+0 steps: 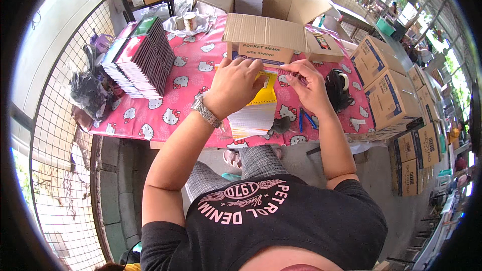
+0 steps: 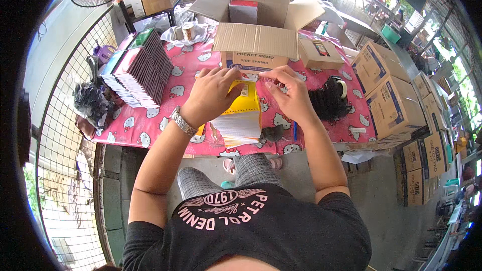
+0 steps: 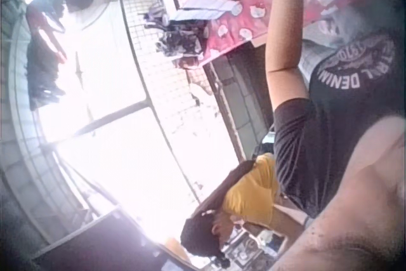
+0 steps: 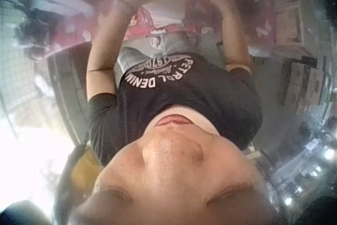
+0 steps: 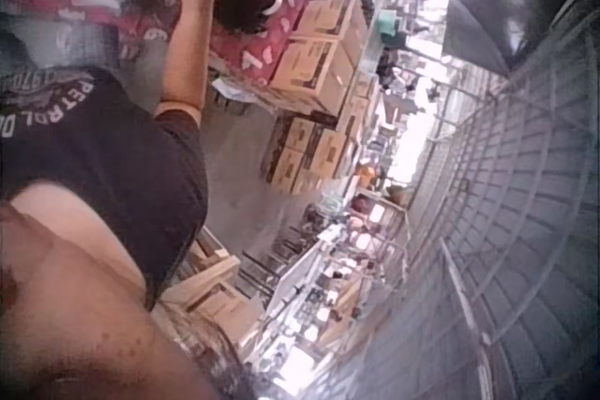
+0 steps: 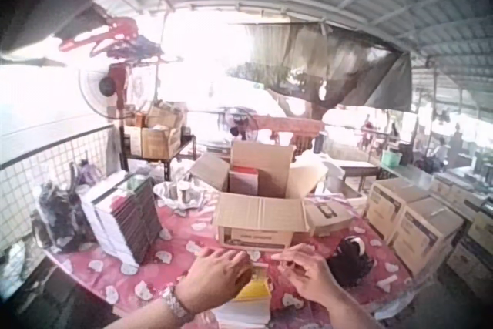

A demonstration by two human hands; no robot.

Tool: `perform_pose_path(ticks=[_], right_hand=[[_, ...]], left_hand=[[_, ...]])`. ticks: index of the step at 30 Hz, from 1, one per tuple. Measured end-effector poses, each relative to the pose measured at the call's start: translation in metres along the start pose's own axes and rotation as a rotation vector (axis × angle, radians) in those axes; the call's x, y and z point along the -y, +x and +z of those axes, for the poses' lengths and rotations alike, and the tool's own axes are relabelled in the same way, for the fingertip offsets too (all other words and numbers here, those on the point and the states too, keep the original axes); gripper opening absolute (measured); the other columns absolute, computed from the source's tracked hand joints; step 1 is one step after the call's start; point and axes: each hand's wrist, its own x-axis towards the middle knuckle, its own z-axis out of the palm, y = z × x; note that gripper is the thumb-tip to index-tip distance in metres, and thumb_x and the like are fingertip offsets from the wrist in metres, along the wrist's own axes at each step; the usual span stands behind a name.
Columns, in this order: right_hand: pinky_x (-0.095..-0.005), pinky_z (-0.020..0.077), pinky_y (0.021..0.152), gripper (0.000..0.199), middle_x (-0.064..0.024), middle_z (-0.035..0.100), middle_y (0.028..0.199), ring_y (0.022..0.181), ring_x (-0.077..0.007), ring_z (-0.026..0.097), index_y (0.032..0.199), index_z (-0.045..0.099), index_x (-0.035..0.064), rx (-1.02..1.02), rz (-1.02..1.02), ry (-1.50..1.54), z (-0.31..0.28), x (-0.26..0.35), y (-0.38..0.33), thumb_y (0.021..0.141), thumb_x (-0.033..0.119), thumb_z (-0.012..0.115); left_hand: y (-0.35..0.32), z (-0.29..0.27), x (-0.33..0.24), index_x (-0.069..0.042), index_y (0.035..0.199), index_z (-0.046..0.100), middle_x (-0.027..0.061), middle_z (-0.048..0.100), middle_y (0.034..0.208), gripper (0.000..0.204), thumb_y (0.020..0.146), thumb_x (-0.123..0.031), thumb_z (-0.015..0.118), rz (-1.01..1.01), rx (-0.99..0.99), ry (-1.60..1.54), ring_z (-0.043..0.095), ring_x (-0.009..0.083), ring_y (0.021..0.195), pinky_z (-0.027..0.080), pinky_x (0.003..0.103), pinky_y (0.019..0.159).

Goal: The person takes spiral notebooks from a box, aligns a spiral binding into the holes, and cuts the excess wire using a pair of snips.

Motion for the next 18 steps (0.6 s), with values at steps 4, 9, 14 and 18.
perform_pose_path(ticks=[4,9,14,18], right_hand=[[-0.0297,0.0488,0.079,0.019,-0.0073,0.062,0.095,0.09,-0.0189,0.061,0.107,0.07,0.0054,0.019,-0.025,0.003,0.0,0.004,-0.001,0.089,0.003,0.064],[-0.0289,0.0487,0.08,0.021,-0.0074,0.06,0.097,0.09,-0.0176,0.06,0.111,0.069,0.0049,0.151,0.134,0.104,-0.01,0.006,-0.003,0.091,0.001,0.061],[-0.0265,0.0479,0.083,0.023,-0.0046,0.059,0.097,0.092,-0.0135,0.058,0.111,0.068,0.0034,0.089,0.104,0.141,-0.007,0.001,-0.004,0.09,-0.001,0.061],[-0.0262,0.0493,0.079,0.025,-0.0037,0.058,0.099,0.09,-0.0124,0.058,0.117,0.064,0.003,0.209,0.304,0.376,-0.005,-0.014,-0.007,0.092,0.001,0.061]], left_hand=[[0.002,0.002,0.002,-0.012,0.101,0.06,0.005,0.068,0.094,0.02,0.092,-0.03,0.06,0.004,-0.009,0.005,0.064,0.0246,0.093,0.042,0.041,0.082],[0.003,0.004,0.003,-0.012,0.099,0.061,0.0049,0.067,0.091,0.017,0.092,-0.027,0.06,0.034,-0.026,-0.02,0.064,0.0248,0.091,0.042,0.041,0.081],[0.005,0.004,-0.001,-0.011,0.097,0.06,0.0061,0.067,0.09,0.016,0.09,-0.025,0.06,0.029,-0.039,-0.021,0.064,0.0262,0.089,0.042,0.042,0.08],[0.007,0.003,-0.002,-0.01,0.096,0.058,0.0079,0.065,0.089,0.016,0.089,-0.024,0.061,0.011,-0.004,-0.012,0.062,0.0281,0.091,0.041,0.042,0.08]])
